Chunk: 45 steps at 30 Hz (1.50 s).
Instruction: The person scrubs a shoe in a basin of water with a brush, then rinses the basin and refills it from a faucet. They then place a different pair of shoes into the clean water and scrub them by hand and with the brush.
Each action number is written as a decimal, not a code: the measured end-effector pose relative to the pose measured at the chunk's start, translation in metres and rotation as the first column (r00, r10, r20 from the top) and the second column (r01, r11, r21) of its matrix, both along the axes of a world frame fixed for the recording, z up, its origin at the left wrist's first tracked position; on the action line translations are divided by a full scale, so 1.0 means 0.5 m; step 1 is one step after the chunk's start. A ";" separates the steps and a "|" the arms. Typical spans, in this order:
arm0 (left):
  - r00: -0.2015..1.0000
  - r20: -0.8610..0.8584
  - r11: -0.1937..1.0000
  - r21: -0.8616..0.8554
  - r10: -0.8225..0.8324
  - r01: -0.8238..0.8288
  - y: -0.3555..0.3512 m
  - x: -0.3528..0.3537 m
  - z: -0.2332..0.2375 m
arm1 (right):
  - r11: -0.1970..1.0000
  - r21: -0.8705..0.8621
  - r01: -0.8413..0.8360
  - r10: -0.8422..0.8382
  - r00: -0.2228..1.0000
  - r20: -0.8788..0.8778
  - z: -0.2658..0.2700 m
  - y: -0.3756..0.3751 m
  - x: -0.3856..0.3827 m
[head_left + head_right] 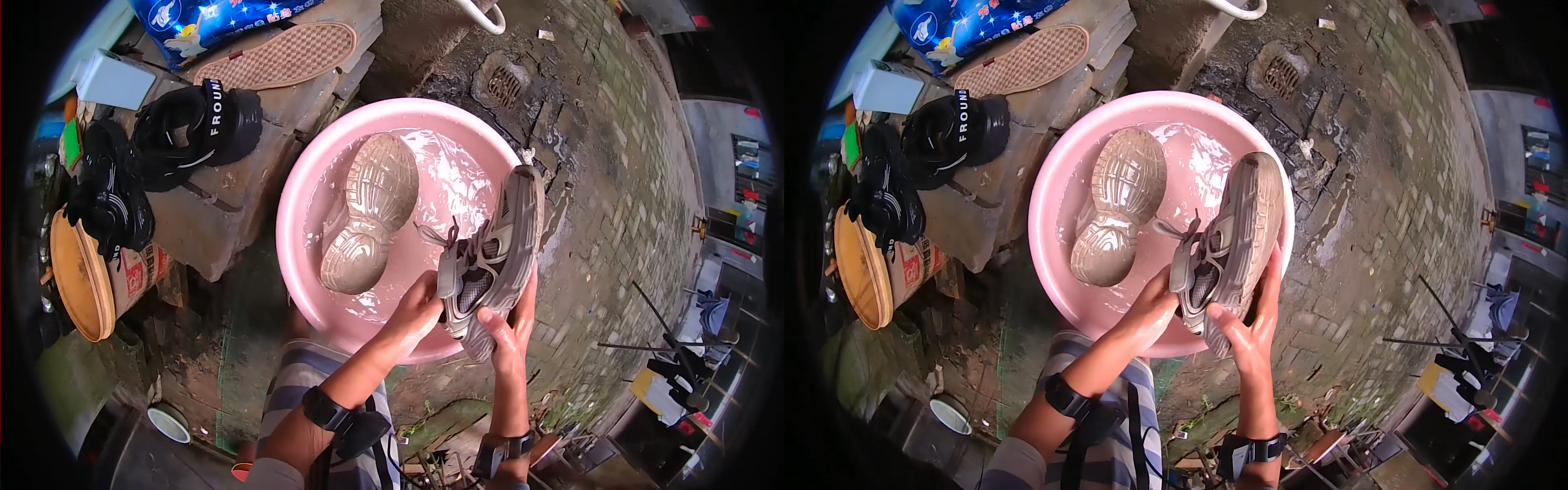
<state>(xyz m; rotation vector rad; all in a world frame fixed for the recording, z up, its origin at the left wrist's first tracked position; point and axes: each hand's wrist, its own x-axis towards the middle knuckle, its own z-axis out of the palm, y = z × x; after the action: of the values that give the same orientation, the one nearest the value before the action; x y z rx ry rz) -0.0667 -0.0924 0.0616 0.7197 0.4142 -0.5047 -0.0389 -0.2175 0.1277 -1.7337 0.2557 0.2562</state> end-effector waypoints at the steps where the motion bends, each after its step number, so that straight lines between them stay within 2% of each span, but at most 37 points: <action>1: 0.994 -0.097 0.993 -0.110 0.042 -0.053 -0.001 0.008 -0.008 | 1.000 0.001 0.013 -0.013 1.000 -0.027 0.000 -0.006 -0.003; 2: 0.978 -0.196 0.970 -0.215 0.072 -0.115 0.001 0.023 -0.009 | 1.000 0.000 0.027 -0.027 0.998 -0.053 -0.001 -0.011 -0.003; 4: 0.930 -0.333 0.948 -0.215 0.157 -0.237 0.015 0.056 0.015 | 1.000 -0.012 -0.003 0.002 0.998 -0.070 -0.008 -0.018 0.005; 6: 0.916 -0.146 0.918 -0.085 0.373 -0.387 0.029 0.051 -0.017 | 0.998 -0.039 -0.047 0.042 0.993 -0.106 -0.014 -0.020 0.012; 8: 0.912 -0.167 0.910 -0.118 0.375 -0.397 0.037 0.043 -0.035 | 0.992 -0.047 -0.121 0.116 0.989 -0.086 -0.031 -0.016 0.026; 10: 0.882 -0.207 0.906 0.100 0.423 -0.412 0.034 0.036 -0.059 | 0.995 -0.012 -0.097 0.091 0.962 -0.259 -0.039 -0.005 0.031; 11: 0.919 -0.185 0.917 0.268 0.349 -0.295 0.035 0.031 -0.069 | 0.996 -0.004 -0.086 0.082 0.968 -0.236 -0.068 -0.006 0.030; 12: 0.917 -0.182 0.915 0.271 0.355 -0.300 0.030 0.026 -0.083 | 0.998 0.023 -0.062 0.066 0.957 -0.284 -0.096 -0.013 0.034; 14: 0.986 0.052 0.804 0.573 0.159 -0.160 0.017 0.010 -0.100 | 1.000 0.030 0.004 0.007 0.927 -0.375 -0.149 -0.017 0.042; 15: 0.991 0.085 0.793 0.595 0.100 -0.131 0.012 0.009 -0.092 | 0.999 0.033 0.005 0.008 0.927 -0.376 -0.184 -0.023 0.040; 16: 0.981 0.181 0.624 0.775 -0.069 -0.099 0.010 0.011 -0.087 | 0.995 -0.069 -0.067 0.047 0.963 -0.265 -0.220 -0.031 0.037; 17: 0.953 0.273 0.497 0.850 -0.128 -0.176 0.002 0.015 -0.082 | 0.976 -0.179 -0.125 0.097 0.983 -0.158 -0.229 -0.028 0.040; 18: 0.914 0.351 0.363 0.894 -0.201 -0.263 -0.008 0.022 -0.079 | 0.910 -0.351 -0.221 0.165 0.969 -0.184 -0.236 -0.026 0.039; 20: 0.881 0.333 0.410 0.894 -0.336 -0.181 -0.021 0.039 -0.084 | 0.832 -0.460 -0.310 0.190 0.938 -0.288 -0.250 -0.013 0.041; 21: 0.891 0.348 0.499 0.850 -0.291 -0.169 -0.033 0.049 -0.104 | 0.785 -0.493 -0.375 0.208 0.909 -0.361 -0.270 -0.013 0.035; 22: 0.901 0.357 0.581 0.798 -0.244 -0.159 -0.045 0.060 -0.124 | 0.667 -0.603 -0.438 0.300 0.899 -0.320 -0.315 -0.023 0.020; 24: 0.926 0.295 0.581 0.806 -0.234 -0.111 -0.064 0.080 -0.141 | 0.554 -0.685 -0.473 0.358 0.879 -0.317 -0.339 -0.022 0.011; 25: 0.946 0.236 0.583 0.810 -0.223 -0.064 -0.070 0.088 -0.149 | 0.555 -0.683 -0.474 0.356 0.878 -0.320 -0.347 -0.029 0.009; 26: 0.946 0.229 0.581 0.812 -0.228 -0.057 -0.057 0.097 -0.152 | 0.588 -0.643 -0.491 0.337 0.871 -0.358 -0.343 -0.024 0.011; 28: 0.901 -0.121 0.655 0.647 -0.417 0.390 -0.028 0.119 -0.159 | 0.620 -0.603 -0.502 0.318 0.863 -0.392 -0.334 -0.017 0.024; 29: 0.951 -0.011 0.630 0.747 -0.309 0.213 -0.038 0.106 -0.173 | 0.630 -0.593 -0.502 0.251 0.854 -0.457 -0.304 0.004 0.038; 30: 0.950 -0.021 0.625 0.748 -0.313 0.223 -0.042 0.087 -0.192 | 0.644 -0.577 -0.503 0.180 0.832 -0.524 -0.288 0.017 0.039; 32: 0.848 -0.004 0.424 0.865 -0.530 0.269 -0.049 0.075 -0.232 | 0.673 -0.566 -0.475 0.165 0.843 -0.512 -0.310 0.002 0.042; 33: 0.846 0.087 0.549 0.795 -0.526 0.259 -0.048 0.078 -0.237 | 0.703 -0.545 -0.457 0.212 0.866 -0.452 -0.331 -0.009 0.037; 34: 0.843 0.090 0.547 0.796 -0.530 0.259 -0.052 0.074 -0.237 | 0.732 -0.519 -0.440 0.256 0.885 -0.389 -0.348 -0.019 0.028; 35: 0.909 -0.002 0.555 0.791 -0.418 0.257 -0.057 0.070 -0.225 | 0.735 -0.520 -0.435 0.251 0.887 -0.387 -0.344 -0.024 0.027; 36: 0.952 -0.092 0.564 0.788 -0.292 0.249 -0.051 0.082 -0.191 | 0.902 -0.291 -0.317 0.191 0.901 -0.390 -0.336 -0.028 0.034; 37: 0.852 -0.171 0.609 0.632 -0.495 0.480 -0.017 0.093 -0.165 | 0.985 -0.038 -0.166 0.136 0.902 -0.409 -0.330 -0.027 0.040; 38: 0.854 -0.171 0.608 0.634 -0.492 0.478 -0.007 0.073 -0.166 | 0.990 0.116 0.076 -0.012 0.877 -0.480 -0.288 -0.001 0.050; 40: 0.893 -0.143 0.648 0.640 -0.427 0.412 -0.006 0.001 -0.183 | 0.976 0.217 -0.008 0.129 0.824 -0.552 -0.286 -0.018 0.062; 42: 0.902 -0.136 0.668 0.628 -0.410 0.399 0.008 -0.017 -0.173 | 0.961 0.275 0.040 0.107 0.859 -0.500 -0.285 -0.014 0.057; 44: 0.942 -0.174 0.801 0.494 -0.289 0.337 0.017 -0.023 -0.147 | 0.942 0.324 0.089 0.071 0.889 -0.452 -0.271 -0.010 0.049; 45: 0.929 -0.274 0.726 0.583 -0.248 0.365 0.020 -0.023 -0.171 | 0.924 0.348 0.159 0.012 0.897 -0.442 -0.254 0.000 0.050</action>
<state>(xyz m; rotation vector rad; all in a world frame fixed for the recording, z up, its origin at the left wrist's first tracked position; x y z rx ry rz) -0.0782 -0.0826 -0.0240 1.4198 0.6497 -0.7635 -0.0138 -0.2177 0.0009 -1.2633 0.5639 0.6021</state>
